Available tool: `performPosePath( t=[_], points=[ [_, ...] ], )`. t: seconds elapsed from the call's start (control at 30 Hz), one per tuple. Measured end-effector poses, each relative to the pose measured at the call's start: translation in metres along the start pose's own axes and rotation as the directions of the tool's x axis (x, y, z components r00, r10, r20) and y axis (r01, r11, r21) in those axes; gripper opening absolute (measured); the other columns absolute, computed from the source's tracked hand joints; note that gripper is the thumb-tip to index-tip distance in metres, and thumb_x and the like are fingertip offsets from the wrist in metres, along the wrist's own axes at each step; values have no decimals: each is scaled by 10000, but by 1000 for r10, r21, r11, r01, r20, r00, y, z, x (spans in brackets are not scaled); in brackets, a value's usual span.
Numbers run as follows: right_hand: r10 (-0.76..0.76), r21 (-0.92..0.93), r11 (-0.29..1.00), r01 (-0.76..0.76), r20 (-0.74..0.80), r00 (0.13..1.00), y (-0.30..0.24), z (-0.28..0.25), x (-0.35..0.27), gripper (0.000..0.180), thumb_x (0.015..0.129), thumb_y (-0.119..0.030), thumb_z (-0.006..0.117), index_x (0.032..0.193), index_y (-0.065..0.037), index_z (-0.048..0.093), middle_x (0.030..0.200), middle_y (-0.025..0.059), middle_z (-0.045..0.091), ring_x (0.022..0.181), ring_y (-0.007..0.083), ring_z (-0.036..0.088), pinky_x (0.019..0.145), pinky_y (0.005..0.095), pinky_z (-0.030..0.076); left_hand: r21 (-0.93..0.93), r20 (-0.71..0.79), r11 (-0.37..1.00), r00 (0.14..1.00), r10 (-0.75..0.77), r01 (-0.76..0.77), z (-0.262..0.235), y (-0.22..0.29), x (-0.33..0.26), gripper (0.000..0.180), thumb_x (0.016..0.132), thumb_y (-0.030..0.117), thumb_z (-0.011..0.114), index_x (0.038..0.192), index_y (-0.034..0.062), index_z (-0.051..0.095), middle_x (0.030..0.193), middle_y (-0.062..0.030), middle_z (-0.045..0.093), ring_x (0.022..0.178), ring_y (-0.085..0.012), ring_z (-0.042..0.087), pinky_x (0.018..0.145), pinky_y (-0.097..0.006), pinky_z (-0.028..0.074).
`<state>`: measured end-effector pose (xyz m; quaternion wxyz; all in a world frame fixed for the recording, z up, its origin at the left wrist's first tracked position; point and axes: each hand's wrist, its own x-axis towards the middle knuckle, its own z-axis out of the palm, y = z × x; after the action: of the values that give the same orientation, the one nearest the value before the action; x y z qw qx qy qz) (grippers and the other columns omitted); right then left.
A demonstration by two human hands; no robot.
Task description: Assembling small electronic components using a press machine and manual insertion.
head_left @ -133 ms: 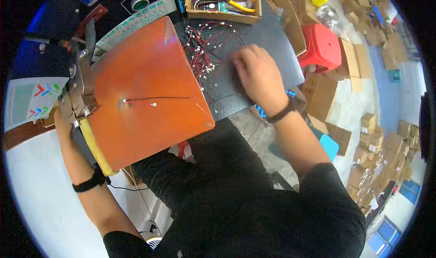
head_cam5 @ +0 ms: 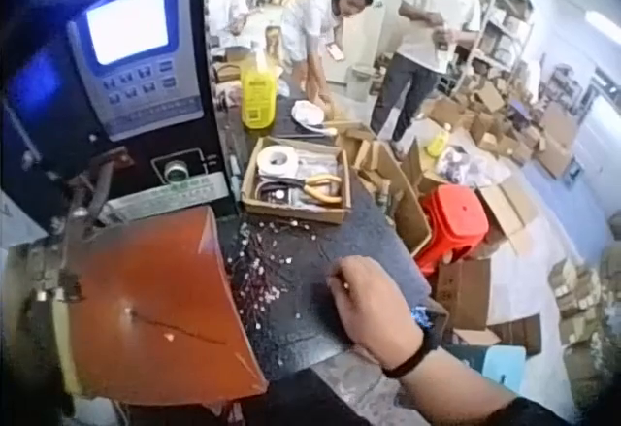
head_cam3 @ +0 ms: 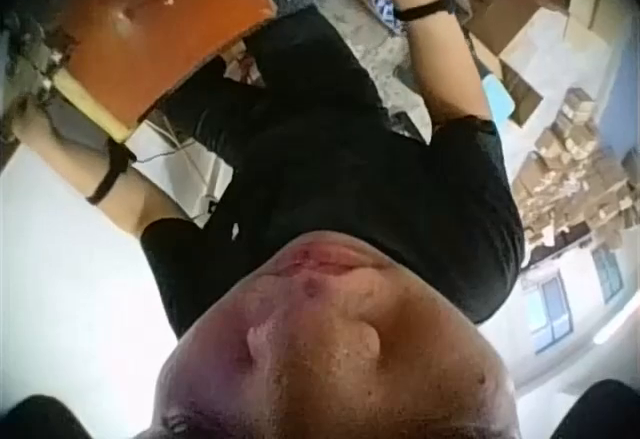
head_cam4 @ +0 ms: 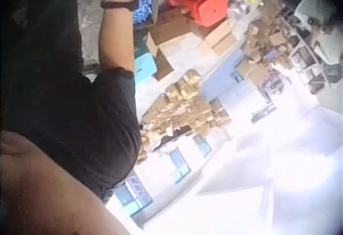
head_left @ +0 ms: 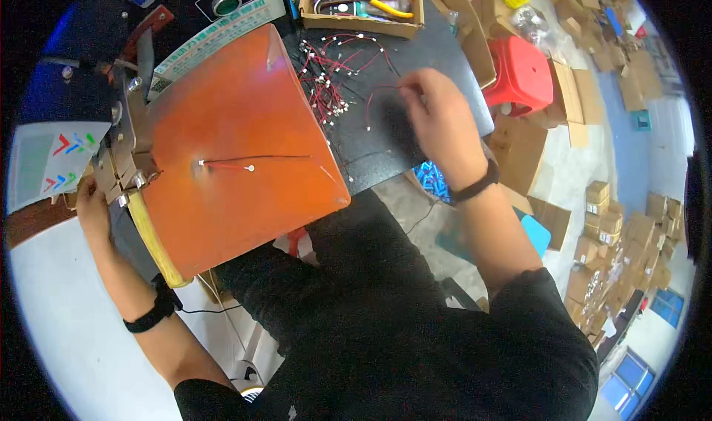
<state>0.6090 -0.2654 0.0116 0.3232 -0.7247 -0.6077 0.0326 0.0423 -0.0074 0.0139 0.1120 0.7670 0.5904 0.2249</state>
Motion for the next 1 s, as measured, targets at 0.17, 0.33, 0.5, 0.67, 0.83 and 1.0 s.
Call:
performPosePath(
  t=[0.17,0.33,0.5,0.67,0.83,1.0],
  points=[
    [78,103,991,-86,83,994,-4,-15,-10,251,851,-39,657,1091,-16,590,920,154,641,897,292,640,784,375,506,-218,-99,953,966,-237,212,-29,55,-40,273,931,199,651,1133,16,638,910,-6,616,773,-87,527,668,-229,412],
    [-31,-3,1000,31,46,998,-4,-38,-7,210,861,-47,639,1066,-9,624,941,162,646,910,315,639,801,384,508,-387,-67,906,975,-212,170,-50,74,-67,355,945,228,653,1210,-4,610,1092,-83,641,988,-154,593,900,-283,472],
    [-118,-237,969,71,-189,975,-18,-74,1,162,872,-101,623,1006,-15,653,955,172,658,878,328,641,775,373,508,-460,-273,887,946,-175,32,-55,166,-118,293,942,132,642,1185,-19,583,1081,-95,650,1041,-157,602,931,-282,460],
    [-99,-131,989,64,-281,955,-59,-87,-8,119,919,-103,621,991,-13,648,903,85,660,812,169,646,747,289,503,-757,-192,638,981,-14,-140,-28,231,-161,222,928,12,611,1148,9,581,1113,-118,661,1062,-182,614,956,-325,472],
    [-116,167,972,164,-266,957,-116,-65,-29,77,828,-34,669,887,-11,626,860,85,644,784,196,628,738,297,502,-807,118,586,992,37,74,17,274,-162,265,903,-14,634,1160,-9,570,1135,-89,646,1079,-163,613,978,-292,464],
    [-205,168,959,226,-132,970,-141,-50,-30,66,834,18,650,889,3,615,858,43,616,805,130,564,749,256,456,-811,115,580,993,37,72,37,277,-144,267,894,-19,643,1150,-21,567,1117,-98,648,1067,-158,619,960,-288,472]
  ],
)
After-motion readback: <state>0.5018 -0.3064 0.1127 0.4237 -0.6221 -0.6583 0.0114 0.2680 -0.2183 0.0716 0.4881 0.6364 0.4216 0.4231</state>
